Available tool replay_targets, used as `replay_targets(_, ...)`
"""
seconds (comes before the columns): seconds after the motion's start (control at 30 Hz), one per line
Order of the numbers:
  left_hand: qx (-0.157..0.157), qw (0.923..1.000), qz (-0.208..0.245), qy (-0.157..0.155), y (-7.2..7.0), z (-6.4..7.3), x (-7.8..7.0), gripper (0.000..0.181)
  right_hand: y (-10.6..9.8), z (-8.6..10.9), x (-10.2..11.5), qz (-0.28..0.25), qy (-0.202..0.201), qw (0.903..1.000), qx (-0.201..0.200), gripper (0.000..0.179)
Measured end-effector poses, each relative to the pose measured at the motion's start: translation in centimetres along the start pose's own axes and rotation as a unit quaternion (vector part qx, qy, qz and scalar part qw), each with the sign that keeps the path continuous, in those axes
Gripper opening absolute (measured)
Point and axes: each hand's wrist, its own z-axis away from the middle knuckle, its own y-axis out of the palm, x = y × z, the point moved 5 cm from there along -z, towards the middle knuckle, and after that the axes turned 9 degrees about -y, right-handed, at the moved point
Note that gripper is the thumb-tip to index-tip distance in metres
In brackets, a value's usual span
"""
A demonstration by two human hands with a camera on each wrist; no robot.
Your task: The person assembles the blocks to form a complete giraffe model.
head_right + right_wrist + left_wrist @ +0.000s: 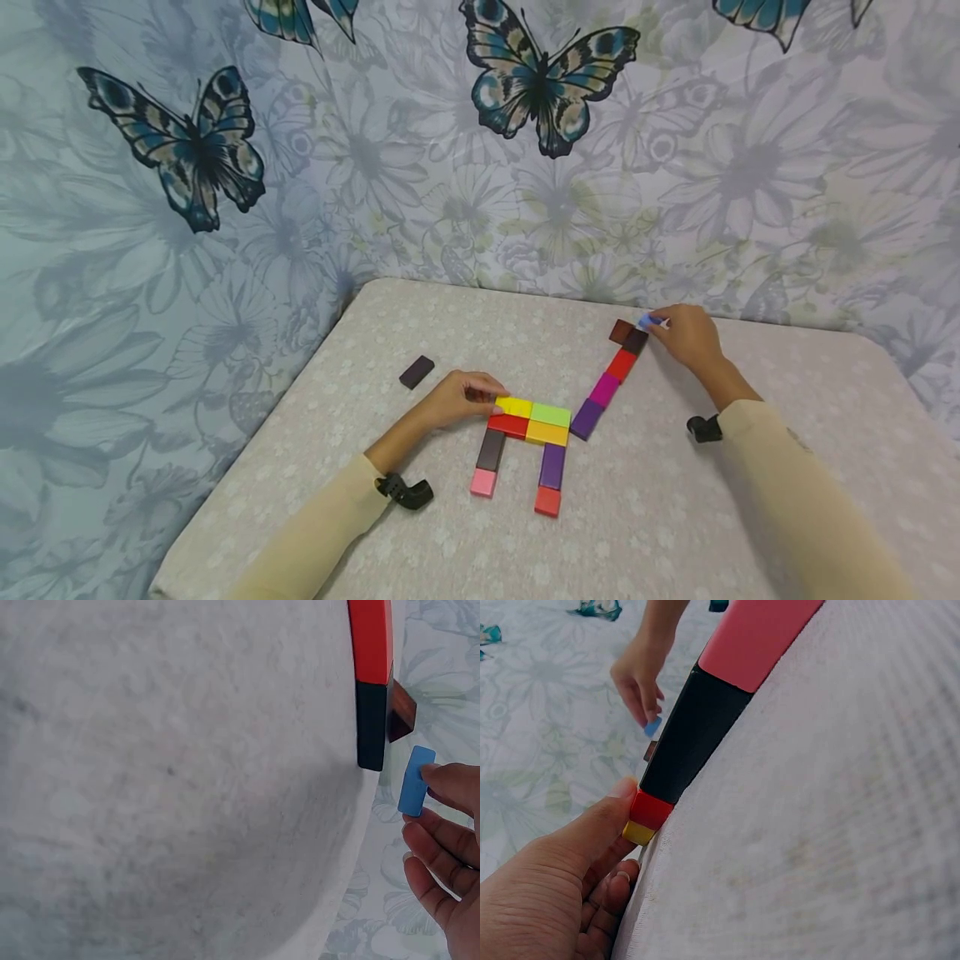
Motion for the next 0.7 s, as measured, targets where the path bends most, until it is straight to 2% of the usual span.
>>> replay_targets(0.37, -0.003, 0.9999, -0.009, -0.007, -0.1, 0.3, 0.4, 0.029, 1.2, -1.4, -1.0, -0.025, -0.019, 0.9991, 0.029, 0.020)
replay_targets(0.6, -0.005, 0.9999, -0.010, -0.013, 0.0, 0.2, 0.1, 0.029, 2.2, -1.8, -1.9, -0.047, -0.005, 0.9969, 0.063, 0.018)
replay_targets(0.7, -0.003, 0.9999, -0.011, -0.011, -0.1, 0.1, 0.1, 0.029, 2.3, -1.9, -2.0, -0.053, -0.007, 0.9963, 0.067, 0.022)
